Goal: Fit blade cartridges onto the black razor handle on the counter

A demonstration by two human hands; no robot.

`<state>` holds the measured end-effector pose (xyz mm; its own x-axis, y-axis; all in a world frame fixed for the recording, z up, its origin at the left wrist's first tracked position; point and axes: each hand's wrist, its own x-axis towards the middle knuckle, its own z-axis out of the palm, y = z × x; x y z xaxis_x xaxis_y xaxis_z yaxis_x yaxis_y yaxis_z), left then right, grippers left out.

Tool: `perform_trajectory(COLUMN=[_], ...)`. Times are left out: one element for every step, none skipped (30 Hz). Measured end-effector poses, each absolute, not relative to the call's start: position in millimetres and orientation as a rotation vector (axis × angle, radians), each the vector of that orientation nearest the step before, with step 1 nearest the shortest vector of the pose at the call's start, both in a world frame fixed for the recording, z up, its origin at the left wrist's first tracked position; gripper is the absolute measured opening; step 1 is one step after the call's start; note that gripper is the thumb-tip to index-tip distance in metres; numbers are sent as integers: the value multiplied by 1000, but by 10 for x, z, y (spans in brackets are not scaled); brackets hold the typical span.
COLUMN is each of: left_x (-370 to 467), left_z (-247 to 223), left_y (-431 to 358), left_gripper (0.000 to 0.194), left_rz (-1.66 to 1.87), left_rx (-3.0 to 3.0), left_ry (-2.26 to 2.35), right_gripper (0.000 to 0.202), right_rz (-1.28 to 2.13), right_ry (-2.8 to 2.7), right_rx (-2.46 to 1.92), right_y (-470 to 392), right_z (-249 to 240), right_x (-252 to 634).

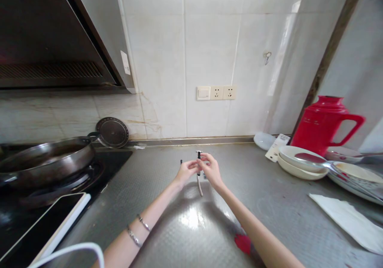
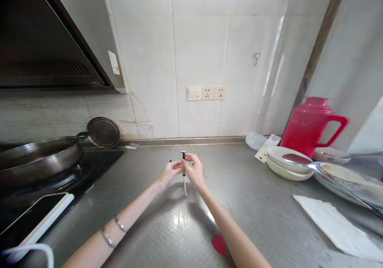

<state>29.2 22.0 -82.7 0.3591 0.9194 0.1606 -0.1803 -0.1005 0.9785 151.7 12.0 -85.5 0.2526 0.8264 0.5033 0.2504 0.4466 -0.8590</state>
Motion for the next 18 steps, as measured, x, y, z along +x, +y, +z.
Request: perform_trajectory(left_x=[273, 253, 233, 213, 193, 173, 153, 133, 113, 94, 76, 60, 47, 36, 28, 23, 21, 20], left_z=[-819, -812, -804, -796, -786, -772, -754, -732, -707, -679, -651, -624, -599, -578, -560, -547, -537, -530], left_y=[228, 237, 250, 265, 283, 302, 323, 343, 362, 379, 393, 403, 409, 413, 414, 412, 409, 404], left_gripper=[33, 35, 36, 37, 38, 37, 36, 35, 33, 31, 30, 30, 30, 30, 30, 30, 30, 29], left_rz=[1055, 1024, 1000, 987, 984, 989, 1001, 1012, 1023, 1035, 1046, 1057, 1071, 1083, 1090, 1092, 1090, 1088], left_rx=[1362, 1384, 1402, 1412, 1416, 1415, 1413, 1413, 1416, 1421, 1425, 1422, 1414, 1407, 1404, 1404, 1405, 1409], left_ry=[753, 765, 783, 809, 836, 860, 883, 900, 907, 904, 895, 888, 882, 878, 874, 872, 870, 870], right_gripper=[30, 31, 31, 32, 32, 33, 34, 34, 33, 32, 29, 26, 25, 26, 30, 34, 36, 36], right_rz=[520, 539, 567, 602, 637, 662, 653, 612, 554, 494, 437, 395, 370, 349, 311, 259, 201, 151], right_ry=[-1305, -1309, -1307, -1306, -1309, -1317, -1334, -1357, -1381, -1401, -1425, -1462, -1518, -1593, -1687, -1793, -1891, -1969], right_rx=[-1085, -1083, -1081, -1078, -1074, -1073, -1088, -1122, -1166, -1209, -1259, -1324, -1407, -1508, -1629, -1754, -1860, -1929], right_y=[110, 103, 98, 96, 97, 102, 108, 114, 119, 121, 117, 106, 88, 63, 32, -3, -40, -75], right_z=[-837, -816, -794, -772, -752, -736, -725, -722, -725, -736, -753, -774, -798, -821, -844, -864, -883, -899], right_x=[1506, 1500, 1500, 1508, 1526, 1551, 1582, 1615, 1645, 1669, 1684, 1686, 1676, 1655, 1623, 1583, 1540, 1496])
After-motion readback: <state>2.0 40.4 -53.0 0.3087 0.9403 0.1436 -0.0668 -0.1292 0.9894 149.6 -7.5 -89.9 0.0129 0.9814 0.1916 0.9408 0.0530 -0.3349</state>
